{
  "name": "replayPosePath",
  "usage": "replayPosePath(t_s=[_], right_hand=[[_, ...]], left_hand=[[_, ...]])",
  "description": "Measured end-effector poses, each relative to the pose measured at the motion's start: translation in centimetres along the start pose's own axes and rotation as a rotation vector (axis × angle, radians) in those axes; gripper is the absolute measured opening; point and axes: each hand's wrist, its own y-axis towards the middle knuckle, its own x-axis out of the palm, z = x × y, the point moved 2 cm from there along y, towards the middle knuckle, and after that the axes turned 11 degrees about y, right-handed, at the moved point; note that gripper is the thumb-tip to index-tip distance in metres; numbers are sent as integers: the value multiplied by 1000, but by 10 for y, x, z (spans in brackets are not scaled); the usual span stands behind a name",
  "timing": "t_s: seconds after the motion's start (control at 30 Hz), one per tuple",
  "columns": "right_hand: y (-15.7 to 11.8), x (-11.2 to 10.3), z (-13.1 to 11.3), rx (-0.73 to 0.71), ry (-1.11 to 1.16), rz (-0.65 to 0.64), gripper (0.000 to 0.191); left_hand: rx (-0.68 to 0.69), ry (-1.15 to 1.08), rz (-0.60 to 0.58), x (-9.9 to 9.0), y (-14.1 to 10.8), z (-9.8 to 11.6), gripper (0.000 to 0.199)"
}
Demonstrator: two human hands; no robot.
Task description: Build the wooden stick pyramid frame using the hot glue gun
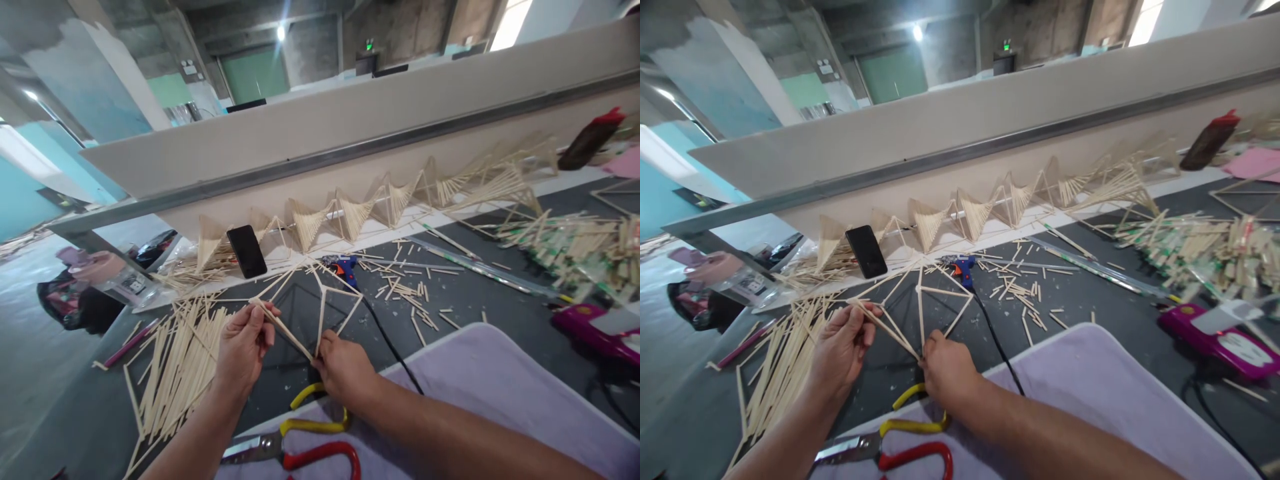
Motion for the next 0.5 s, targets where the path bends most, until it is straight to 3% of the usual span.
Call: replayPosePath(t_s=[0.27,0.5], right_hand=[[-3,-5,-6,0,-61,-31,19],[-2,-3,-5,-43,-124,82,22]], left_hand=[[34,-18,9,3,-11,0,18],[202,65,-5,-1,-28,7,18]])
